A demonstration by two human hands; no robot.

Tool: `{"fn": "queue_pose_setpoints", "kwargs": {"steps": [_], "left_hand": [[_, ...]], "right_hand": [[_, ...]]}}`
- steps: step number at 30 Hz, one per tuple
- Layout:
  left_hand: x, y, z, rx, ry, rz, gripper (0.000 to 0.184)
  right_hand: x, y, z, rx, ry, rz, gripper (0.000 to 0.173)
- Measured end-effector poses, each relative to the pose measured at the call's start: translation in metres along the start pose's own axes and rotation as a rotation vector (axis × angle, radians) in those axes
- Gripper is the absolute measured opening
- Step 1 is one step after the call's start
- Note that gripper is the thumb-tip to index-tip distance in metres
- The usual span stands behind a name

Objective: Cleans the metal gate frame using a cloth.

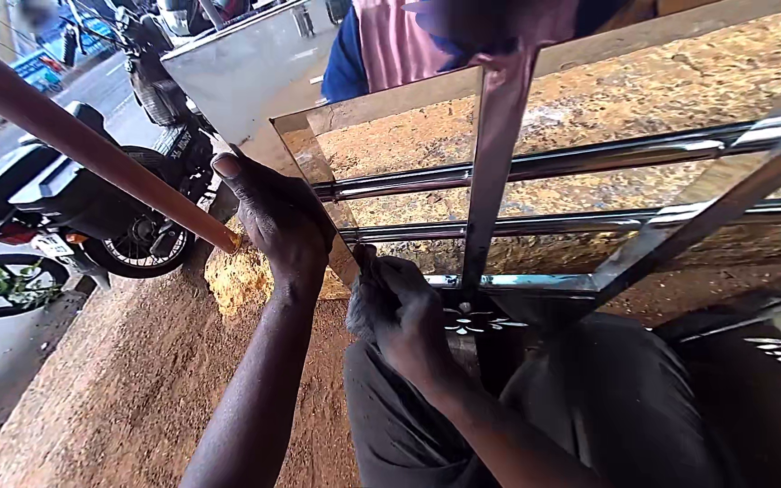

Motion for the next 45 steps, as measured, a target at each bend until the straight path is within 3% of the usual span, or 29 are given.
{"fn": "queue_pose_setpoints", "kwargs": {"steps": [4,7,14,18,25,33,36,39,45], "left_hand": [[0.001,0.000,0.002,-0.024,-0.021,-0.008,0.042],[0.001,-0.003,0.002,-0.034,-0.030,-0.030,0.046],[0.003,0.001,0.003,-0.069,-0.043,0.023,0.043],[0.001,0.002,0.001,-0.093,-0.051,0.040,0.038],[0.001,0.003,0.002,-0.091,-0.046,0.066,0.045],[-0.001,0.005,-0.001,-0.110,-0.025,0.081,0.044],[-0.001,0.004,-0.002,-0.112,-0.011,0.069,0.048],[-0.001,0.005,-0.002,-0.086,-0.030,0.058,0.042],[-0.001,0.005,-0.001,-0.091,-0.029,0.060,0.043]], "right_hand": [[0.007,-0.004,0.008,0.019,0.051,-0.074,0.029],[0.009,-0.005,0.017,-0.033,0.089,-0.169,0.017],[0.011,-0.001,0.008,-0.072,0.198,-0.425,0.018],[0.007,-0.006,0.031,0.027,0.149,-0.606,0.016],[0.009,-0.004,0.010,-0.026,0.256,-0.382,0.020],[0.009,-0.001,0.016,0.061,0.117,-0.251,0.015],[0.009,-0.002,0.029,0.155,0.027,-0.301,0.012],[0.013,-0.003,0.022,0.138,0.007,-0.306,0.014],[0.011,-0.004,0.026,0.070,0.091,-0.412,0.013]]}}
Point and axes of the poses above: each hand's wrist, its own z-axis towards the middle knuckle, its own y-axis out of the back of the hand, x = y × z, the point moved 7 cm from there along z, towards the middle knuckle, and after that the axes turned 1 degree about -y, right-handed, at the moved point
